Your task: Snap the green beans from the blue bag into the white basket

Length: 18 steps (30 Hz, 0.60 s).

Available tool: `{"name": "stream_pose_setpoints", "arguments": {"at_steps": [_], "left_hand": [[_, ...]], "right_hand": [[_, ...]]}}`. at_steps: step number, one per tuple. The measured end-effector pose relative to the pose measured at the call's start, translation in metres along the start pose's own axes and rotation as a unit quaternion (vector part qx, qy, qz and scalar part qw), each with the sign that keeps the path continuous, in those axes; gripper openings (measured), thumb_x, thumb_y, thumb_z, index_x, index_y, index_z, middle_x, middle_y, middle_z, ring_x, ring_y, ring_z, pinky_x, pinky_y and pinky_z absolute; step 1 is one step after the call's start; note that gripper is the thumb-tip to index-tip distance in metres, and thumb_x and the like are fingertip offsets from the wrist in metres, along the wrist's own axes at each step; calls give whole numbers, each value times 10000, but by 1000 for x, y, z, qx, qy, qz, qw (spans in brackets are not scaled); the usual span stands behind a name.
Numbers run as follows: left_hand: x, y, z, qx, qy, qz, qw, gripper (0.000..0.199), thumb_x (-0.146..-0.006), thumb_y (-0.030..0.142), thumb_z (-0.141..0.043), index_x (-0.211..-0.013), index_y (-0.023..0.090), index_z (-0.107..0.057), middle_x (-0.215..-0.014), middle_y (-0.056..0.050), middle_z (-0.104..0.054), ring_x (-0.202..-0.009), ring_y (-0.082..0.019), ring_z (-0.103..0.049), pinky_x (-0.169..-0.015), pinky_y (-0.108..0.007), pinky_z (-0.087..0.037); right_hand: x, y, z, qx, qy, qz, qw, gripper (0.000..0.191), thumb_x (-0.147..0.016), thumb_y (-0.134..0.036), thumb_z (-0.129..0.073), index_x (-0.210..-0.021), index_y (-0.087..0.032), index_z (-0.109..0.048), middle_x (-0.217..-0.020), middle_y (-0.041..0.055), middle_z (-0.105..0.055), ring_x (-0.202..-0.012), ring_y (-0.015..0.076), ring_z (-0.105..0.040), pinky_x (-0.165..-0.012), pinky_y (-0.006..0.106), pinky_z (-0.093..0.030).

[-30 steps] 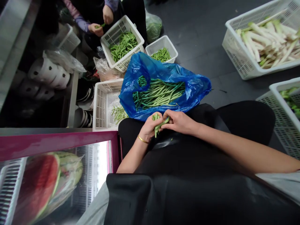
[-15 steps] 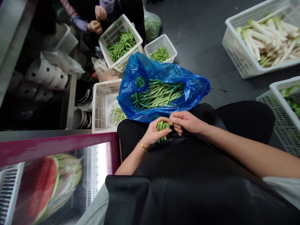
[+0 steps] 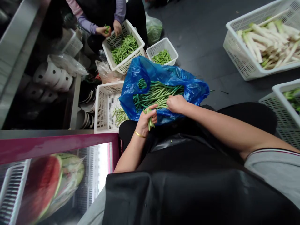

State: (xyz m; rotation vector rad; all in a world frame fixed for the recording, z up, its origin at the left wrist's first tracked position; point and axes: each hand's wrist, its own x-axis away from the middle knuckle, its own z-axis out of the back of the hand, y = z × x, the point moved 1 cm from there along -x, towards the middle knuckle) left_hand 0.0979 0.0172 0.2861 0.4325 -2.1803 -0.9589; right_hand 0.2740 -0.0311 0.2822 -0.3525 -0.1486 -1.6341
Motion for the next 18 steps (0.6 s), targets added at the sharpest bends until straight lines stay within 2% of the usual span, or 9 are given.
{"name": "stream_pose_setpoints", "arguments": {"at_steps": [2,3,6,8,9,10,13,15,18], "left_hand": [[-9,-1,10,-95,38,30,994,445,-614,290,-786,-978,127,-588,-483,88,-457,-368,-48,-389,-395,-189,-292],[-11,-5,15,-154,39,59,985,386,-625,277,-772,-930,121,-595,-475,80,-471,-361,-54,-399,-391,-194,-298],[-7,-21,22,-342,-33,151,927,229,-633,217,-748,-780,124,-599,-458,60,-497,-348,-67,-423,-381,-201,-310],[0,-27,17,-394,-89,164,900,223,-610,204,-766,-740,129,-601,-471,58,-510,-356,-62,-431,-388,-197,-322],[3,-27,12,-380,-102,150,907,240,-609,222,-774,-759,129,-613,-479,59,-512,-364,-57,-432,-394,-195,-326],[5,-24,7,-340,-98,123,927,272,-616,256,-779,-802,129,-627,-486,61,-509,-372,-54,-429,-399,-194,-326],[1,-9,-12,-145,-18,31,989,405,-633,383,-783,-906,131,-624,-487,75,-466,-380,-47,-403,-400,-197,-305],[-5,-4,-21,-41,30,-3,999,424,-601,408,-807,-852,140,-596,-483,85,-436,-382,-45,-392,-401,-198,-300],[-14,-11,-28,28,59,-22,998,411,-550,362,-839,-732,151,-538,-505,74,-468,-387,-40,-405,-404,-196,-311]], "right_hand": [[-2,2,-1,6,2,13,1000,355,-895,-350,-439,-935,-134,-717,-1015,164,-648,-816,260,-645,-568,281,-354],[-1,5,0,6,13,9,1000,363,-908,-340,-411,-932,-142,-715,-1016,154,-648,-826,251,-643,-567,274,-350],[7,18,4,-6,72,-38,997,382,-932,-337,-369,-941,-153,-704,-1027,142,-642,-871,248,-631,-575,271,-347],[11,24,7,-32,121,-69,990,348,-919,-347,-410,-922,-154,-700,-1014,134,-644,-871,246,-626,-586,278,-356],[13,25,8,-54,141,-79,985,319,-905,-347,-442,-900,-155,-697,-1000,127,-647,-855,241,-625,-594,283,-364],[15,24,8,-85,157,-83,980,288,-889,-343,-473,-874,-156,-691,-980,120,-652,-835,234,-624,-607,288,-376],[27,14,4,-243,199,-74,946,199,-840,-328,-554,-789,-164,-655,-857,81,-665,-756,198,-615,-645,290,-415],[39,4,-3,-386,199,-54,899,190,-818,-360,-587,-783,-176,-620,-736,42,-646,-658,167,-594,-614,278,-429],[58,-11,-19,-537,173,-44,824,260,-813,-450,-590,-837,-191,-575,-636,-5,-594,-514,131,-532,-515,263,-419]]}}
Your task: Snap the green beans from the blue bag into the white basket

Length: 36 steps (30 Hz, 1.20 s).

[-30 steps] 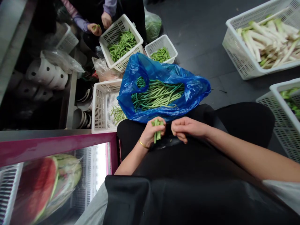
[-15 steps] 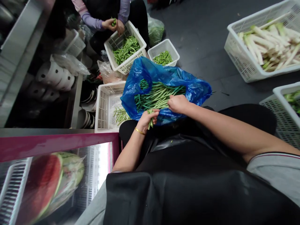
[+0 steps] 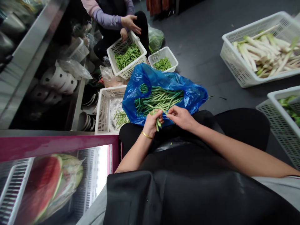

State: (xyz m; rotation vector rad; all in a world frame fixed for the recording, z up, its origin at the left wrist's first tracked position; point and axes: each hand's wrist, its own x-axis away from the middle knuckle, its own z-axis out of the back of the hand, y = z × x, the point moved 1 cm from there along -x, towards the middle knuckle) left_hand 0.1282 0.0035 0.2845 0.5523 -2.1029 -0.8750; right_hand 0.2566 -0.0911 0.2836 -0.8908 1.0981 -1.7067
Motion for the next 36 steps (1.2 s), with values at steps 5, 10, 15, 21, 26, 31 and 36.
{"name": "stream_pose_setpoints", "arguments": {"at_steps": [5,10,15,21,26,31,36], "left_hand": [[1,-18,-2,56,28,-6,998,363,-566,303,-818,-700,138,-524,-659,9,-624,-410,-15,-415,-415,-183,-302],[10,-15,-5,52,46,-58,996,308,-584,284,-800,-705,116,-571,-668,-16,-643,-410,-20,-408,-417,-195,-303],[16,-9,-2,122,73,-47,989,288,-581,224,-792,-677,130,-538,-595,16,-592,-396,-5,-356,-407,-175,-264],[35,-1,-4,99,1,-97,990,250,-626,260,-777,-697,131,-576,-693,-27,-658,-403,-10,-372,-407,-179,-275],[46,-3,-15,19,-46,-136,989,222,-659,284,-765,-713,140,-605,-490,34,-525,-392,-48,-406,-422,-197,-322],[46,10,-1,31,-31,-125,991,272,-638,340,-760,-645,130,-588,-501,27,-509,-380,-23,-352,-398,-186,-274],[53,17,11,-56,-124,-40,990,350,-591,333,-773,-863,141,-665,-543,18,-559,-365,-41,-380,-380,-198,-265]], "right_hand": [[27,13,-3,25,6,43,999,268,-814,-445,-594,-897,-191,-612,-686,15,-636,-563,146,-564,-567,279,-451],[32,10,9,141,1,109,984,298,-896,-390,-470,-772,-194,-657,-771,65,-698,-690,195,-628,-671,315,-459],[25,-7,23,7,120,72,990,356,-899,-474,-449,-759,-205,-634,-631,48,-624,-568,168,-569,-589,302,-455],[22,-24,43,-35,-165,16,986,414,-764,-598,-607,-716,-191,-669,-664,37,-663,-632,174,-609,-609,276,-459],[13,-36,20,44,-180,-2,983,554,-850,-661,-407,-695,-175,-622,-667,36,-650,-642,161,-591,-620,259,-432],[39,-14,-6,79,-332,-4,940,445,-850,-571,-435,-643,-183,-504,-551,24,-570,-519,137,-524,-541,257,-401],[40,-13,28,34,-258,-24,965,352,-777,-514,-596,-871,-176,-619,-686,34,-628,-545,136,-545,-484,253,-402]]}}
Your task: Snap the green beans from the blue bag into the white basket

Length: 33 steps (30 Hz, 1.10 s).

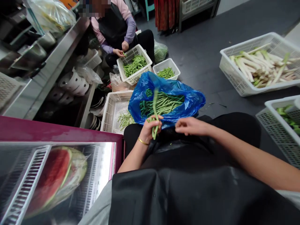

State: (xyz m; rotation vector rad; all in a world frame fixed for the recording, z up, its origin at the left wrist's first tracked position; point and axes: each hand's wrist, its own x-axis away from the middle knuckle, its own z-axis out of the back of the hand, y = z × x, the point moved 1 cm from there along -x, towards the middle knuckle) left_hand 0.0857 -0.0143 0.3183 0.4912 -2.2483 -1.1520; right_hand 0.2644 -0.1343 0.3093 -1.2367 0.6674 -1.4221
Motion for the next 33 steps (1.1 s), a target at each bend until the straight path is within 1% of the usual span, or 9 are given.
{"name": "stream_pose_setpoints", "arguments": {"at_steps": [2,6,11,14,18,21,25,27,33], "left_hand": [[3,-4,-4,-22,-49,41,998,392,-582,335,-779,-899,129,-676,-520,22,-536,-372,-62,-416,-384,-207,-277],[6,-10,-9,-56,-83,71,992,330,-581,328,-787,-819,129,-673,-487,25,-512,-373,-75,-436,-397,-217,-293],[7,-12,-8,-59,-87,88,991,349,-601,381,-792,-795,125,-658,-474,25,-502,-360,-71,-419,-384,-216,-277],[-1,-16,-5,4,-36,72,997,333,-605,386,-787,-699,149,-573,-457,40,-477,-346,-69,-406,-367,-208,-273],[-16,-17,6,101,90,63,989,391,-591,293,-781,-591,176,-408,-426,72,-405,-331,-38,-349,-348,-176,-241],[-21,-13,9,136,126,55,981,391,-592,285,-780,-615,172,-407,-472,62,-464,-375,-40,-416,-383,-165,-329],[-17,-10,-3,44,31,92,994,396,-559,298,-825,-726,155,-495,-627,-5,-617,-500,-125,-595,-514,-263,-510],[-14,-11,-8,19,-11,113,993,428,-542,320,-835,-747,159,-496,-589,2,-603,-458,-134,-588,-476,-258,-496],[-13,-11,-3,35,-38,110,993,404,-570,333,-781,-773,179,-469,-652,-26,-658,-488,-137,-611,-456,-225,-472]], "right_hand": [[-10,-19,17,-126,58,6,990,437,-779,-542,-607,-1014,-174,-606,-667,17,-620,-482,114,-519,-432,239,-387],[-36,-52,34,-268,165,42,948,430,-687,-547,-717,-853,-162,-621,-479,-55,-459,-389,62,-376,-357,204,-271],[-46,-41,35,-332,182,11,926,424,-587,-496,-810,-716,-149,-604,-522,-21,-525,-403,61,-427,-368,199,-319],[-38,-32,29,-332,248,17,910,417,-607,-509,-789,-726,-151,-612,-608,27,-601,-439,89,-490,-396,230,-386],[-11,-39,6,-183,339,111,916,318,-753,-496,-696,-861,-201,-649,-695,40,-652,-597,157,-607,-603,310,-522],[-7,-40,-8,-205,312,97,923,325,-770,-524,-675,-854,-213,-631,-688,35,-657,-606,174,-625,-622,333,-543],[-25,-28,-12,-343,206,25,916,428,-684,-581,-719,-749,-180,-586,-616,29,-628,-491,141,-569,-453,277,-484],[-30,-25,-10,-319,197,36,926,406,-693,-553,-724,-751,-173,-594,-583,4,-600,-481,117,-542,-455,251,-469],[-27,-27,-8,-198,165,95,962,347,-774,-499,-657,-842,-158,-652,-604,-5,-598,-514,109,-527,-503,243,-460]]}}
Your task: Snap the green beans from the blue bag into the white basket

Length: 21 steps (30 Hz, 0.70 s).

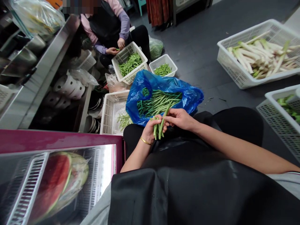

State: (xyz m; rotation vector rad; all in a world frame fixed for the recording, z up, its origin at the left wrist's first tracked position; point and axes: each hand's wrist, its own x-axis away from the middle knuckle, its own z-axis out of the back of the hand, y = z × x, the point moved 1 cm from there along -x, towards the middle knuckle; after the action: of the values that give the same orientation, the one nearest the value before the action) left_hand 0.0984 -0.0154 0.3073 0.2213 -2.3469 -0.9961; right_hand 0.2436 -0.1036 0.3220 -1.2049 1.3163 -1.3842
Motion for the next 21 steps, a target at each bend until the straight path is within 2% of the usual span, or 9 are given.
{"name": "stream_pose_setpoints", "arguments": {"at_steps": [6,8,10,12,13,15,18,19,21], "left_hand": [[6,-4,-3,4,38,-40,998,343,-572,260,-748,-741,176,-462,-652,-13,-647,-494,-113,-593,-491,-221,-474],[6,-6,-6,0,71,-58,996,341,-567,242,-747,-742,178,-462,-639,2,-628,-489,-108,-585,-492,-216,-460],[4,-8,-8,0,120,-91,989,326,-570,211,-734,-737,181,-456,-602,25,-598,-467,-97,-563,-481,-202,-429],[0,-10,-6,18,174,-116,978,317,-573,200,-724,-713,182,-440,-578,36,-576,-461,-87,-543,-484,-198,-413],[-2,-12,-5,32,197,-122,972,318,-577,208,-727,-707,182,-438,-576,38,-571,-467,-84,-538,-492,-199,-413],[-5,-15,-4,54,217,-129,966,331,-595,254,-749,-717,179,-450,-594,36,-572,-499,-83,-545,-525,-205,-426],[-5,-19,-5,49,181,-153,970,374,-604,297,-789,-778,178,-481,-696,19,-615,-604,-92,-590,-607,-215,-458],[-4,-20,-6,39,164,-157,973,391,-594,292,-803,-791,179,-485,-737,11,-633,-636,-96,-601,-631,-220,-465],[-1,-22,-8,20,148,-155,977,419,-566,274,-824,-800,180,-489,-787,0,-654,-662,-101,-610,-653,-226,-473]], "right_hand": [[1,14,-6,61,48,22,997,322,-828,-498,-596,-855,-180,-637,-672,13,-616,-540,132,-544,-520,270,-466],[6,13,-8,138,67,83,985,290,-857,-473,-563,-840,-194,-640,-741,48,-641,-632,165,-582,-604,303,-496],[11,8,-12,221,63,161,960,264,-877,-435,-533,-821,-202,-644,-814,86,-655,-732,192,-603,-692,328,-502],[15,5,-15,259,42,188,946,258,-880,-417,-522,-784,-204,-632,-806,96,-652,-739,195,-601,-701,328,-496],[15,5,-16,256,26,166,952,264,-877,-417,-521,-753,-204,-615,-756,82,-644,-688,184,-594,-659,314,-490],[13,8,-20,213,-20,61,975,291,-857,-436,-535,-685,-204,-563,-614,33,-599,-549,155,-555,-537,277,-453],[7,18,-24,127,-81,-103,983,332,-815,-482,-553,-641,-204,-506,-495,-25,-520,-417,124,-491,-418,239,-372],[5,20,-24,119,-84,-123,982,344,-807,-495,-553,-634,-202,-503,-489,-29,-511,-412,120,-484,-412,234,-361],[4,19,-21,160,-88,-98,978,379,-802,-508,-555,-594,-199,-490,-488,-26,-500,-428,114,-474,-431,233,-352]]}}
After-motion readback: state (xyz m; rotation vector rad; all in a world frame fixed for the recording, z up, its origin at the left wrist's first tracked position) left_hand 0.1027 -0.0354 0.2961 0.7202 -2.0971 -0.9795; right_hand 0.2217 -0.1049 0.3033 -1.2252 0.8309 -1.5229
